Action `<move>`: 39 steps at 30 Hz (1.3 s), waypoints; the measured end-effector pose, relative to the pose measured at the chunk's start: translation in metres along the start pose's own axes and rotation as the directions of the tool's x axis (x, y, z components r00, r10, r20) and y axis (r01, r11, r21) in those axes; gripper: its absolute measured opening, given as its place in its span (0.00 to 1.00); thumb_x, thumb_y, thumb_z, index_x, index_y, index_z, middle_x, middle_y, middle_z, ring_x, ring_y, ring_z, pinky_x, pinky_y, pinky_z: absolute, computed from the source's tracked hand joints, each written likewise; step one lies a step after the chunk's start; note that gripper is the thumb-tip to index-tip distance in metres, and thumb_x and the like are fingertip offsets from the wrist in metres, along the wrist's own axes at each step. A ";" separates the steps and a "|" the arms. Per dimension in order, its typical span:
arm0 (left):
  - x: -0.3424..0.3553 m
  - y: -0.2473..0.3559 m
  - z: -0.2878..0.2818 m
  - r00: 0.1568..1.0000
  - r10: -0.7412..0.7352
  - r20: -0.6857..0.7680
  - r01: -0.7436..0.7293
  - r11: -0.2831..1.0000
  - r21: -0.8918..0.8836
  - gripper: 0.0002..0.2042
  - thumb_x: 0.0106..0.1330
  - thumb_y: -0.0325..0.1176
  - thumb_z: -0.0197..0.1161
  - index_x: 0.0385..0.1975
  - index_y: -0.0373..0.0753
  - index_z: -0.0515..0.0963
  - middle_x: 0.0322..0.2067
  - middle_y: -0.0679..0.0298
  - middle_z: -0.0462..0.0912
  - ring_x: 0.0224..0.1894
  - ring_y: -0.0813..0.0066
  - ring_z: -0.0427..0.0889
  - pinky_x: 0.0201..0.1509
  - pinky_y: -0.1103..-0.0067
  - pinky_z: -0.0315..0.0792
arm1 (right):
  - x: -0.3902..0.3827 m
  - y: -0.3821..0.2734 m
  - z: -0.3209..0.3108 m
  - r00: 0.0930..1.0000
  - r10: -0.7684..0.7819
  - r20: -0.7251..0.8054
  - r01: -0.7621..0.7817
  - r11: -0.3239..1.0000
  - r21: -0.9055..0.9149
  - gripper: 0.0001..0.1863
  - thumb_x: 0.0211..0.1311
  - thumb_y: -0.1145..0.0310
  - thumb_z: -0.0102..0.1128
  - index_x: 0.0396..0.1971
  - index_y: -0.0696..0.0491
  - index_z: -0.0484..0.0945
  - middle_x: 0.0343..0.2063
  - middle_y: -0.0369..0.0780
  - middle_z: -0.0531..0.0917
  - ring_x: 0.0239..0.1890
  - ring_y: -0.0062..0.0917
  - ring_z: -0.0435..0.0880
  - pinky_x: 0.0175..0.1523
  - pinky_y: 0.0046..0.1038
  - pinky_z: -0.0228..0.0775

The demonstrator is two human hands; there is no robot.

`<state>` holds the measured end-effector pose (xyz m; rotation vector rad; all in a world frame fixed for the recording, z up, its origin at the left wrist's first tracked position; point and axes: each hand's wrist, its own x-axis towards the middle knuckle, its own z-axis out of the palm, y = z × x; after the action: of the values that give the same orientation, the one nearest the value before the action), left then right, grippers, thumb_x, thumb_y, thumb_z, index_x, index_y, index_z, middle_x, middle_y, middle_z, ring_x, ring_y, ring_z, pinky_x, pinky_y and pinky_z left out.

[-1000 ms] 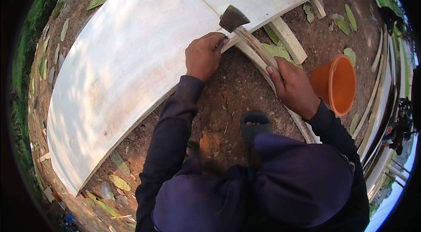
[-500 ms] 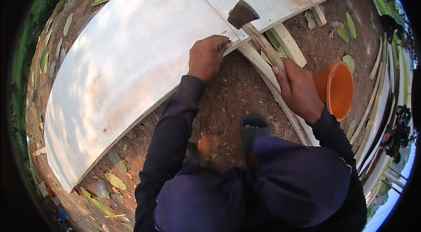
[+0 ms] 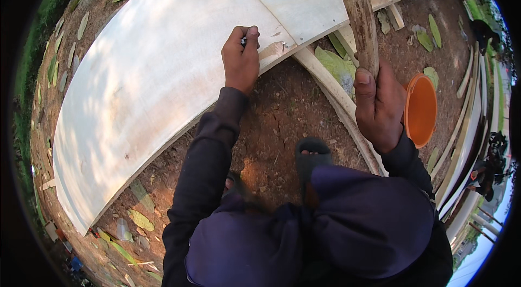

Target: The person hammers nails into a curved white board resting on wooden supports outdoors. They repeatedly pick up nails, position them, and strike with a hammer, moving along the board's edge.

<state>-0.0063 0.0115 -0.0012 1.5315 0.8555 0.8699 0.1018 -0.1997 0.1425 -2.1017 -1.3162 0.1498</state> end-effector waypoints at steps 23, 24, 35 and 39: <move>0.002 0.000 0.002 1.000 0.018 -0.024 -0.021 0.995 -0.095 0.15 0.78 0.38 0.56 0.33 0.32 0.76 0.22 0.65 0.76 0.27 0.79 0.71 0.33 0.76 0.68 | -0.016 0.030 0.019 0.998 -0.033 0.047 0.034 0.999 -0.012 0.14 0.77 0.65 0.51 0.46 0.63 0.70 0.26 0.54 0.80 0.29 0.52 0.84 0.33 0.45 0.75; 0.002 0.001 0.005 1.000 -0.011 -0.009 0.010 0.995 -0.097 0.15 0.78 0.38 0.55 0.33 0.32 0.76 0.23 0.66 0.75 0.28 0.80 0.70 0.34 0.78 0.68 | -0.024 0.056 0.029 0.970 -0.002 0.244 0.035 0.991 -0.130 0.14 0.77 0.65 0.51 0.46 0.63 0.70 0.27 0.54 0.80 0.29 0.52 0.84 0.33 0.45 0.75; 0.003 0.008 0.003 0.998 -0.055 -0.014 0.054 0.995 -0.082 0.15 0.79 0.38 0.53 0.34 0.33 0.76 0.25 0.69 0.74 0.30 0.82 0.69 0.35 0.80 0.66 | -0.020 0.059 0.031 0.950 -0.010 0.313 0.075 0.977 -0.197 0.15 0.76 0.64 0.54 0.48 0.61 0.69 0.27 0.56 0.80 0.26 0.54 0.82 0.31 0.47 0.73; 0.001 -0.006 -0.011 0.997 -0.032 -0.073 0.029 0.998 -0.047 0.16 0.78 0.40 0.57 0.33 0.32 0.76 0.22 0.65 0.76 0.27 0.79 0.71 0.32 0.76 0.68 | -0.012 0.016 0.032 0.991 -0.072 0.108 0.070 0.997 0.026 0.14 0.77 0.63 0.53 0.45 0.61 0.69 0.25 0.55 0.81 0.27 0.55 0.82 0.31 0.48 0.74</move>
<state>-0.0162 0.0184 -0.0061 1.4506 0.9046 0.9226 0.0952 -0.2000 0.1054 -2.0501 -1.4448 0.2511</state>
